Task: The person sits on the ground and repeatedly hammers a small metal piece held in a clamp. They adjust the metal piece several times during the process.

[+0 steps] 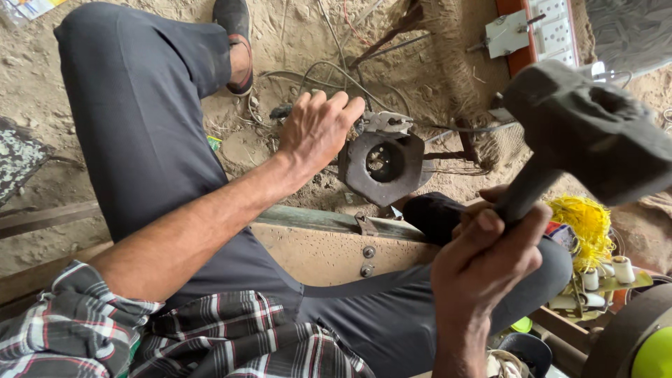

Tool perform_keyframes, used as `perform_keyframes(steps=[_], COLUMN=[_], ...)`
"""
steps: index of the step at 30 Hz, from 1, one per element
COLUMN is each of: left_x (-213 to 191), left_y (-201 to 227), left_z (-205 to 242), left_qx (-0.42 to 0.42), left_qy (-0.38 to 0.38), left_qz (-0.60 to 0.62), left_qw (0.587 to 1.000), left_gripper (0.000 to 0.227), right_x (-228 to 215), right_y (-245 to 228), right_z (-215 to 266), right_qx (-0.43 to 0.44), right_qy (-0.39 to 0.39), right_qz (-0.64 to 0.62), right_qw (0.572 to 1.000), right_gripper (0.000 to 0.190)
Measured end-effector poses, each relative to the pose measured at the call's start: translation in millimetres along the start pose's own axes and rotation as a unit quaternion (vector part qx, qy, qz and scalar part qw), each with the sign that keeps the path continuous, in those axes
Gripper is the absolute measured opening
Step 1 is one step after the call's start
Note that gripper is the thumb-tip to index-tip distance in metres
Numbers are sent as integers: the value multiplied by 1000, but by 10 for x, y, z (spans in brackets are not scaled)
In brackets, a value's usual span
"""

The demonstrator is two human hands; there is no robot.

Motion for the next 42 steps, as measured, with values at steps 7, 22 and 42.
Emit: perform_keyframes(steps=[7, 22, 42], left_x=[-29, 99, 315], left_y=[106, -180, -100], left_z=[-9, 44, 221], left_qx=[17, -234, -616], left_qy=[-14, 0, -27], left_qz=[8, 272, 629], left_qw=[1000, 933, 473], left_gripper=[12, 23, 19], right_x=[582, 800, 834], right_y=[196, 856, 1113], right_z=[-38, 103, 2], right_qx=[110, 240, 356], right_qy=[-167, -156, -233], right_qz=[94, 14, 56], right_qw=[975, 958, 903], right_gripper=[19, 34, 39])
Point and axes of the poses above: each hand's wrist, its own z-axis away from the middle knuckle, its own x-axis out of the palm, y = z × x, the point moved 3 cm from there along -z, towards the middle knuckle, and after that the axes turned 11 degrees about x, right-handed, at the moved point
